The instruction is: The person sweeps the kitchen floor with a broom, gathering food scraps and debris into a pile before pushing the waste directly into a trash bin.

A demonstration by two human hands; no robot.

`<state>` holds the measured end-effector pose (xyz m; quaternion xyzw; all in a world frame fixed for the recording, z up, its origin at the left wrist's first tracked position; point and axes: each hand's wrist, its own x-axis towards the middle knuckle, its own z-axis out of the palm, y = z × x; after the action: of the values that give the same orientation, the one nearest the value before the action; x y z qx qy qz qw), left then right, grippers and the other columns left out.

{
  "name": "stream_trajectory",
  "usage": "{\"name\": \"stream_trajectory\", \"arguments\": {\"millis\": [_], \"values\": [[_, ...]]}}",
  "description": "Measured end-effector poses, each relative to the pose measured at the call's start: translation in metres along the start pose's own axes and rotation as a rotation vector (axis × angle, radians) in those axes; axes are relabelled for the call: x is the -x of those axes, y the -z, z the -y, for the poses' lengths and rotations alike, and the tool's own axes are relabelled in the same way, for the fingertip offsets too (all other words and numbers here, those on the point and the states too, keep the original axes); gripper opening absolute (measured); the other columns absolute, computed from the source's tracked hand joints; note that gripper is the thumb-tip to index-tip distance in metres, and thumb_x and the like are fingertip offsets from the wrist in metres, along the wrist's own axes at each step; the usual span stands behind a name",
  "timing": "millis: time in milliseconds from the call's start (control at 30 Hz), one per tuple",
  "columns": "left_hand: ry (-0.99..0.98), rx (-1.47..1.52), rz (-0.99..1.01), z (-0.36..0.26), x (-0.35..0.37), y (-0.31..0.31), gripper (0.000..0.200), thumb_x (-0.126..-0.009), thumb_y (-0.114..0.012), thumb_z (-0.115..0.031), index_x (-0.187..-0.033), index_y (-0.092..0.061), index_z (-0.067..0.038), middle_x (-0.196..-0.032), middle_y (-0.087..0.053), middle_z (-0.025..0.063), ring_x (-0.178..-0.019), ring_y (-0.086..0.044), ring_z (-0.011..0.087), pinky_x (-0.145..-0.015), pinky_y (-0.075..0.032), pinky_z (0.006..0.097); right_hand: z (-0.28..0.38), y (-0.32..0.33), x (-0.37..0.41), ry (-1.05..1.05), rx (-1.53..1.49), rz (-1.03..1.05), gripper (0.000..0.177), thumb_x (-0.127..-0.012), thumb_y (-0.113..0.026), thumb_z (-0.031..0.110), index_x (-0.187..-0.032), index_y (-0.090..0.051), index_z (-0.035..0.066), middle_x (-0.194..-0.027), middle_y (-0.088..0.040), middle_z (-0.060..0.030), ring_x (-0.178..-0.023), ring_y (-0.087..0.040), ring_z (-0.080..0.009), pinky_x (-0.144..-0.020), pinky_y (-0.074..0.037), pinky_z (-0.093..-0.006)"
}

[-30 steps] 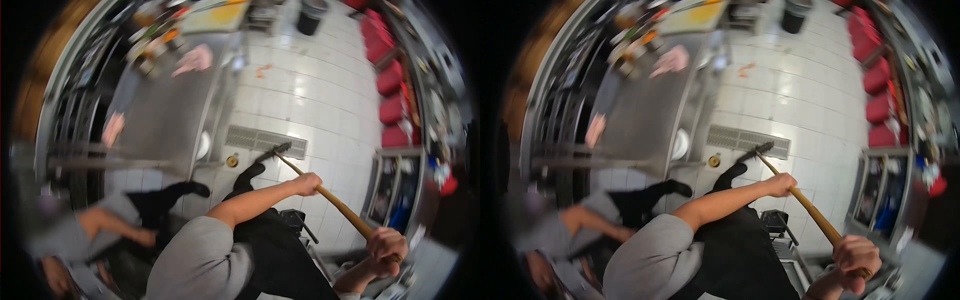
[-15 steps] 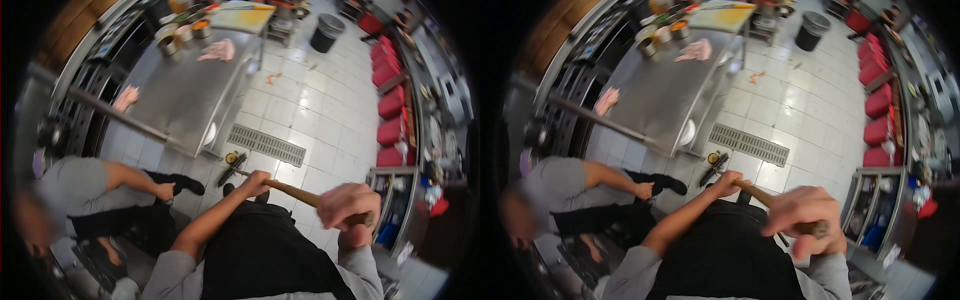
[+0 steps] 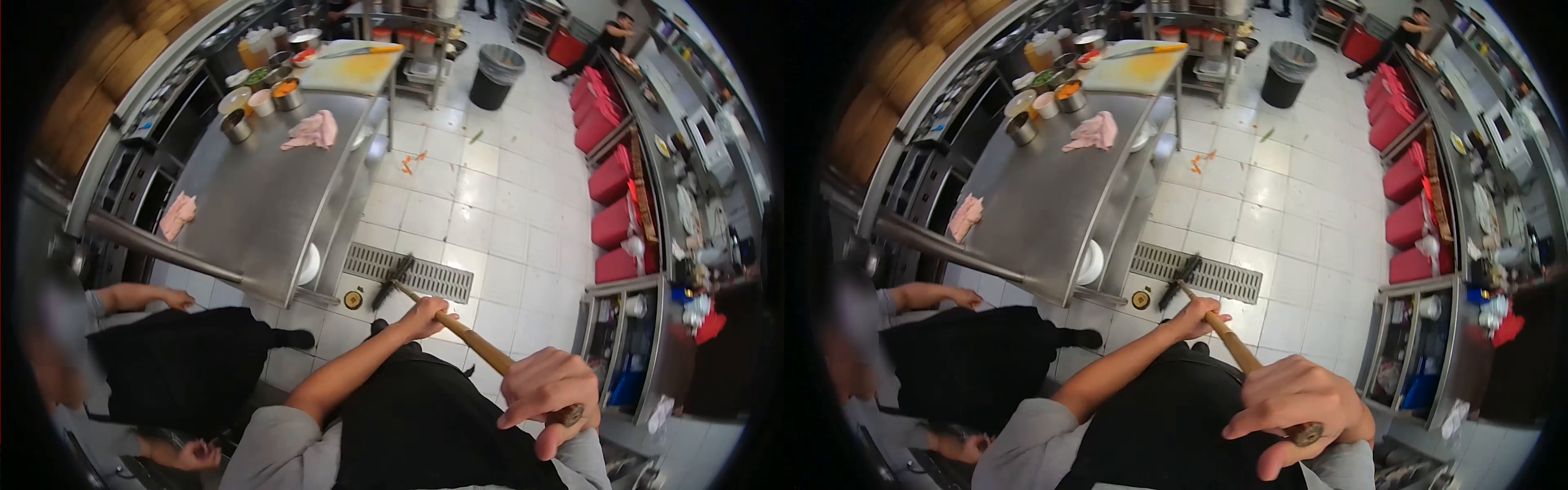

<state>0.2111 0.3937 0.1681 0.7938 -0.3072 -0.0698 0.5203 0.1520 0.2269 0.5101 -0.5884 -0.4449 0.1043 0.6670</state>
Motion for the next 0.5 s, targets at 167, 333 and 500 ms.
{"name": "stream_trajectory", "arguments": {"millis": [167,333,500], "values": [[-0.06,0.14,0.02,0.043,-0.03,-0.015,0.027,-0.073,-0.077,-0.016,-0.078,-0.053,-0.004,-0.074,-0.055,0.0121,-0.07,-0.055,0.0306,-0.063,-0.043,0.0403,-0.028,0.025,-0.011,-0.165,0.047,-0.254,0.053,-0.087,-0.072,0.048,-0.083,-0.07,-0.005,-0.051,-0.046,-0.003,-0.044,-0.048,-0.0212,-0.048,-0.042,-0.0322],[0.159,0.165,-0.061,0.05,-0.037,-0.039,0.025,-0.08,-0.07,-0.02,-0.075,-0.054,-0.002,-0.071,-0.057,0.0158,-0.07,-0.06,0.0323,-0.064,-0.045,0.0427,-0.084,0.046,-0.007,-0.267,0.126,-0.304,0.059,-0.086,-0.07,0.055,-0.078,-0.058,-0.002,-0.05,-0.051,-0.0063,-0.045,-0.052,-0.0187,-0.047,-0.047,-0.032],[0.156,0.186,-0.222,0.052,-0.033,-0.018,0.027,-0.08,-0.066,-0.023,-0.069,-0.055,-0.001,-0.066,-0.056,0.0169,-0.064,-0.057,0.0304,-0.06,-0.042,0.0436,-0.109,0.061,-0.054,-0.175,-0.016,0.127,0.049,-0.082,-0.079,0.045,-0.077,-0.06,0.0,-0.055,-0.057,-0.0094,-0.045,-0.056,-0.0199,-0.045,-0.046,-0.0298]]}}
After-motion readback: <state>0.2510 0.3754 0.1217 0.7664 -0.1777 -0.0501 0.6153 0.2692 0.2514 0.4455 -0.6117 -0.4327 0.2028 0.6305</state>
